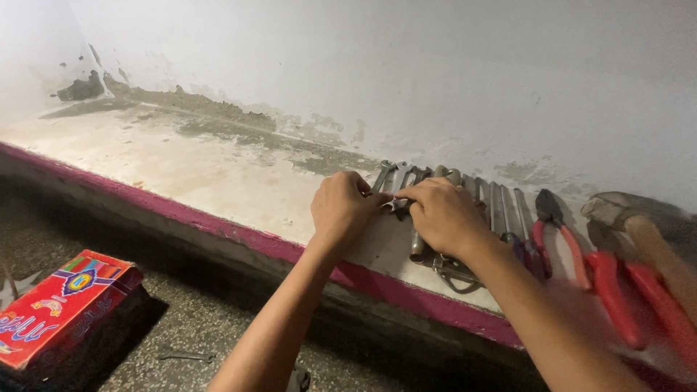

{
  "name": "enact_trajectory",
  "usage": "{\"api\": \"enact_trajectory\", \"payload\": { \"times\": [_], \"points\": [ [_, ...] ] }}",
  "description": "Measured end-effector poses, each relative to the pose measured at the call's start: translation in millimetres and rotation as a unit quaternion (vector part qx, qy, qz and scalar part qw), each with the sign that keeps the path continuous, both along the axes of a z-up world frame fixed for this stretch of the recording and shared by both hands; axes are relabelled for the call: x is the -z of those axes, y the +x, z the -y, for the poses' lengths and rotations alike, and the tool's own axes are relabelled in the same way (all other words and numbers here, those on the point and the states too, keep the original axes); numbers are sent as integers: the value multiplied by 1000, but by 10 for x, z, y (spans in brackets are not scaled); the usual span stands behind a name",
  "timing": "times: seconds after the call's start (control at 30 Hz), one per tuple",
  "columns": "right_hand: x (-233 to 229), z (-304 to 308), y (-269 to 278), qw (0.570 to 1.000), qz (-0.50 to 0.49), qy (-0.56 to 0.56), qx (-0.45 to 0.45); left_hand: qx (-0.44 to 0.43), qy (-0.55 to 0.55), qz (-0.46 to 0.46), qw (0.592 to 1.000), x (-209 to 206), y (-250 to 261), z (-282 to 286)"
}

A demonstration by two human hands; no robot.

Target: The recorder cleans metal wrenches with a cloth and organizes them on a shelf.

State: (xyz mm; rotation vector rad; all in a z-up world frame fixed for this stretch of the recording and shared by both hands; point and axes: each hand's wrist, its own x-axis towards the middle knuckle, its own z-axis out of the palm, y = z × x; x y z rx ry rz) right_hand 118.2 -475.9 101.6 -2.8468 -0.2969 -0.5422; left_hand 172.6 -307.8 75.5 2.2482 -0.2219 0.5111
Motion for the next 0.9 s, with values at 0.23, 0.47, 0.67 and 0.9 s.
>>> {"api": "enact_trajectory", "payload": {
  "times": [0.23, 0.47, 0.67, 0.9],
  "points": [
    [0, 10, -5, 1000, -19, 9, 9, 8, -7, -18, 1000, -37, -90, -16],
    [-11, -12, -8, 1000, -13, 1, 6, 3, -4, -24, 1000, -64, -63, -22],
    [-8, -22, -4, 1000, -14, -5, 8, -3, 2, -16, 1000, -33, -32, -8],
    [-26, -50, -15, 999, -44, -2, 29, -2, -25, -28, 999, -71, -44, -37]
  ]
}}
